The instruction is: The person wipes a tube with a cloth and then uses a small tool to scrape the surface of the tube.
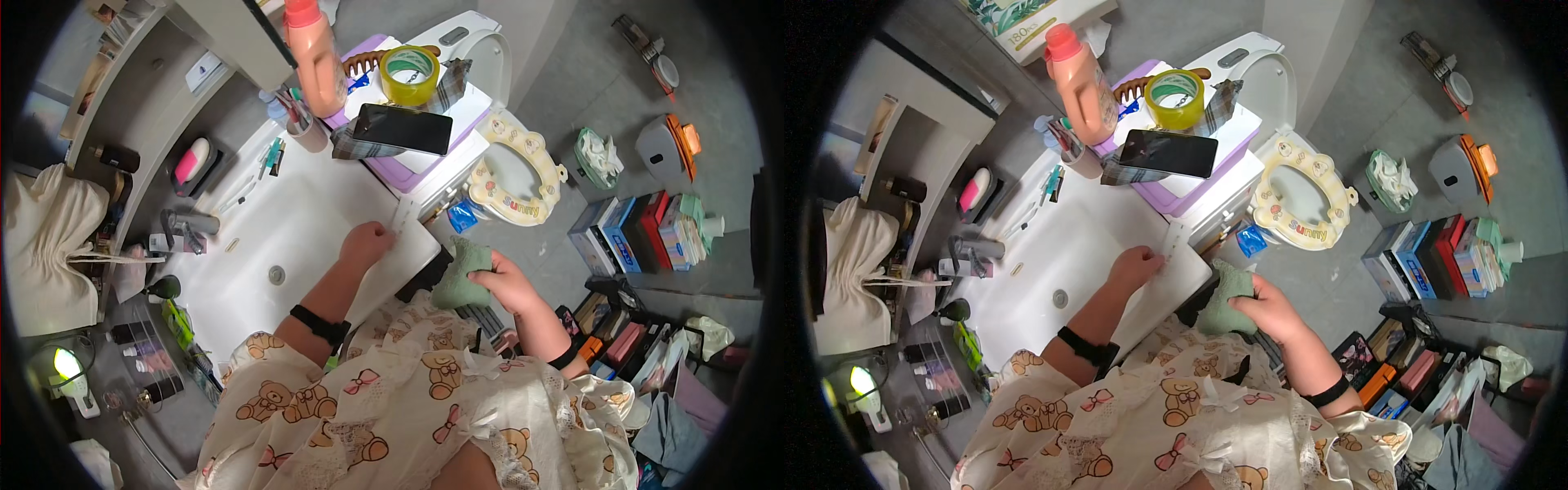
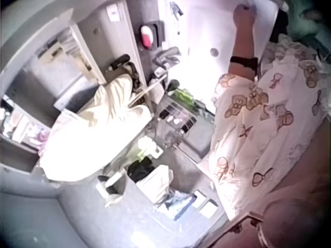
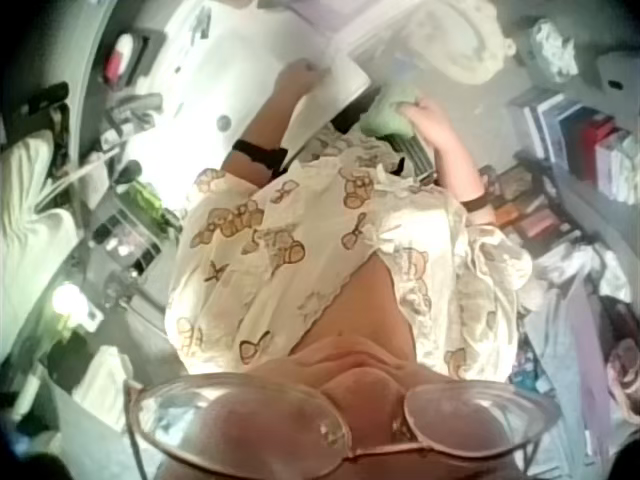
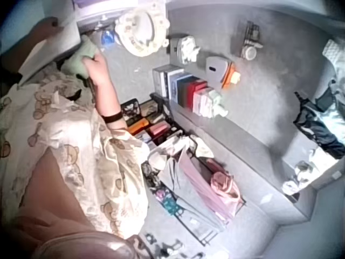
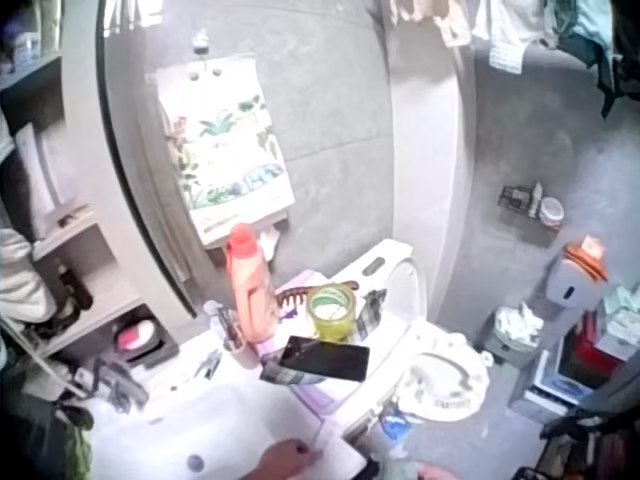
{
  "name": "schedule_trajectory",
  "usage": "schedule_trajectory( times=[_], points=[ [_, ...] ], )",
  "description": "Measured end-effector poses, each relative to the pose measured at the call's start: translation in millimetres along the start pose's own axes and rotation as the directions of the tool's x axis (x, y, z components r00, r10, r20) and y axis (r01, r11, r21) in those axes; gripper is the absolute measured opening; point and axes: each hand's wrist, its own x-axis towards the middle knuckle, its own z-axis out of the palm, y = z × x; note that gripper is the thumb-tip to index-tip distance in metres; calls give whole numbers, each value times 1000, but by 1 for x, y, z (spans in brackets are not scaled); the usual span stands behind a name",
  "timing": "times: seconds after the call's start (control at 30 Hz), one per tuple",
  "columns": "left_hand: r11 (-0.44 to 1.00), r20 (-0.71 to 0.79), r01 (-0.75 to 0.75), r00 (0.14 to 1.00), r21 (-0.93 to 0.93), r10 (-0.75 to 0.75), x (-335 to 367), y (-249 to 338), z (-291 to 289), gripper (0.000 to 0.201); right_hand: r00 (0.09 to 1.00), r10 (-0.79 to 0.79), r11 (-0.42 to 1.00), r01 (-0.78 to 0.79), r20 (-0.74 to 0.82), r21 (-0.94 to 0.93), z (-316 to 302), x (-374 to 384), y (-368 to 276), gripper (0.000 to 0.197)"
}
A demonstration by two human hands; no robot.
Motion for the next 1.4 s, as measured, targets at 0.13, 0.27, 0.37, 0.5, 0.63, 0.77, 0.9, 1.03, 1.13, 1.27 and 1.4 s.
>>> schedule_trajectory(
  times=[0.13,0.27,0.37,0.5,0.63,0.77,0.9,1.03,1.13,1.27,1.4],
  points=[
    [996,-91,-63,994,-65,57,-8,-3,8,40,1000,2,999,-3,13,34,7,6,-7,29],
    [987,-293,-160,944,0,153,-22,16,15,45,1000,2,1000,-2,19,7,15,14,-8,28],
    [973,-242,-181,947,142,212,-17,13,21,45,999,8,1000,-7,35,-7,20,17,-8,29],
    [961,-181,-183,958,209,222,-12,7,29,42,999,8,1000,-7,45,-16,25,12,-13,29],
    [967,-132,-161,973,199,189,-13,12,23,37,998,-3,1000,4,56,-5,19,5,-12,28],
    [965,-112,-213,974,-154,197,-16,-12,10,37,999,-2,1000,2,44,-1,13,-2,-20,28],
    [684,107,47,993,-728,46,-45,-28,-19,35,997,-29,999,31,76,-21,18,1,-29,31],
    [534,-39,-45,999,-844,22,-93,-30,-55,42,981,-92,990,108,170,-88,48,15,-43,33],
    [511,-233,-208,972,-834,16,-131,-37,-78,48,966,-107,986,134,234,-103,73,32,-52,34],
    [468,-359,-316,934,-825,-1,-184,-55,-99,51,929,-143,979,184,341,-90,117,48,-62,33],
    [350,-390,-357,920,-866,-27,-234,-64,-112,53,894,-130,983,171,429,-60,156,64,-58,30]
  ],
)
